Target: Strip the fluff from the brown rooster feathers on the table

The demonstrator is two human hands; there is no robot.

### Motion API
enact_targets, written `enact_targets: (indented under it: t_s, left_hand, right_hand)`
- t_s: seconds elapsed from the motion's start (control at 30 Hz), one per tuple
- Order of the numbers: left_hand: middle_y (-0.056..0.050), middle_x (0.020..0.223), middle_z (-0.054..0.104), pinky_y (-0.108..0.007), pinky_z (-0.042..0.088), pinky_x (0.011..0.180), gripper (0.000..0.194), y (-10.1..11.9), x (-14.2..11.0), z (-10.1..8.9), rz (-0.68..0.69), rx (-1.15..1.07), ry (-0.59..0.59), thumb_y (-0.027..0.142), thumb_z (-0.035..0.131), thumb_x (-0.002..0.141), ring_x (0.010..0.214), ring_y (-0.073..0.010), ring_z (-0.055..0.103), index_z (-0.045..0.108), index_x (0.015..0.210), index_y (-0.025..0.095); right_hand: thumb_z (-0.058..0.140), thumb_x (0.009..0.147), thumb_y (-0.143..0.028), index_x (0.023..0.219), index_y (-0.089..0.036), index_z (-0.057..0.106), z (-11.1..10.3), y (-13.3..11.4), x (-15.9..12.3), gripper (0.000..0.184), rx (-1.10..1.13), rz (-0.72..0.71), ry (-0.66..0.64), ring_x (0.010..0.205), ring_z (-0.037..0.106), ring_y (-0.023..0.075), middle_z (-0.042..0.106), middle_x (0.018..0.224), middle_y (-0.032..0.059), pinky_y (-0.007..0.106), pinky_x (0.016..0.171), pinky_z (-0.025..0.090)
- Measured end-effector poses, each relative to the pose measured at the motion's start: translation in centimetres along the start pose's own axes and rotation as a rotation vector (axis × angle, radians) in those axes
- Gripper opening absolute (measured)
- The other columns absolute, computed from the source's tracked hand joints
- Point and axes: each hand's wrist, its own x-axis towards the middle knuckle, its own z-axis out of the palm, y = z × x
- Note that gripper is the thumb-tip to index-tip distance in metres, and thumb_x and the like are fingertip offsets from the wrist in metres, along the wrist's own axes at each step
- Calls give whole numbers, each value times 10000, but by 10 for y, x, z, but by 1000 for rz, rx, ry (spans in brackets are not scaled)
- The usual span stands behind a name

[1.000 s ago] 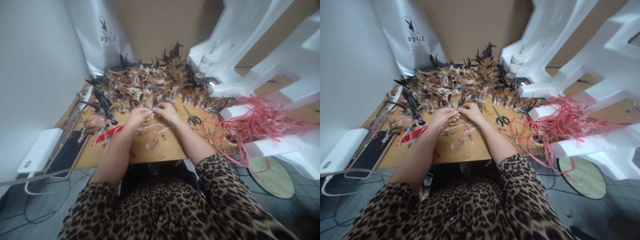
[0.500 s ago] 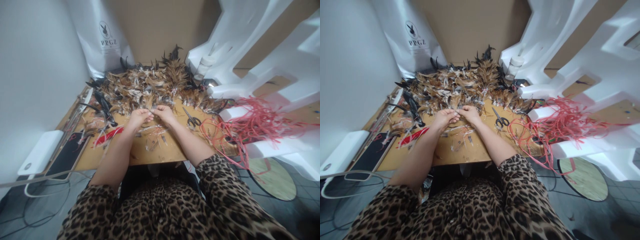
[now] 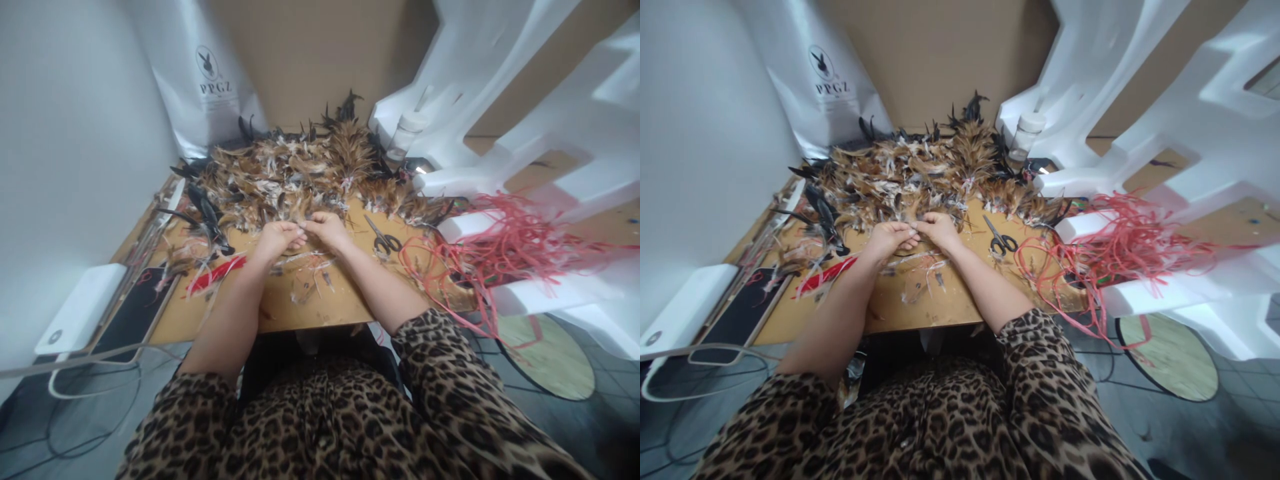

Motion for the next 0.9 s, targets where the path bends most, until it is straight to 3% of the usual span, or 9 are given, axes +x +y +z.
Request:
enact_targets:
  t_s: [0.17,0.33,0.63,0.73,0.83,0.9]
  left_hand:
    - [-85,651,672,-214,484,521,153,1,-1,2,2,77,-8,237,710,642,518,-108,610,644,653,99]
    - [-87,707,687,-217,500,547,153,1,-3,2,-13,38,-32,229,720,626,560,-110,628,659,689,104]
    - [-103,693,687,-185,488,528,166,-1,-2,-1,-45,17,-41,230,722,628,544,-99,620,671,687,83]
    - [-96,672,681,-173,481,514,189,0,-1,-2,-41,-19,-25,236,739,612,531,-92,612,665,690,81]
    - [-83,666,677,-154,478,516,221,1,1,-5,-40,-94,5,250,750,603,525,-76,604,663,709,77]
    - [-77,672,677,-143,477,522,220,2,1,-6,-35,-147,30,249,745,612,538,-70,606,662,718,75]
  right_hand:
    - [660,604,-474,507,-153,443,-2,-5,-2,400,-178,-62,48,474,256,42,333,466,-73,207,462,196]
    - [656,611,-472,498,-151,451,-5,-8,-2,397,-217,-82,16,483,257,44,327,471,-69,210,470,203]
    - [669,611,-462,523,-151,469,-4,-11,-6,380,-170,-65,-18,473,285,45,352,467,-70,206,464,209]
    - [673,610,-433,575,-143,536,-6,-11,-2,323,-97,-72,-23,480,326,45,427,499,-60,198,472,251]
    - [681,594,-397,727,-133,636,-22,-9,10,298,22,-125,59,568,459,73,579,632,-13,200,540,352]
    - [665,598,-387,752,-127,653,-40,-4,22,303,46,-131,205,578,487,84,600,640,-2,210,561,379]
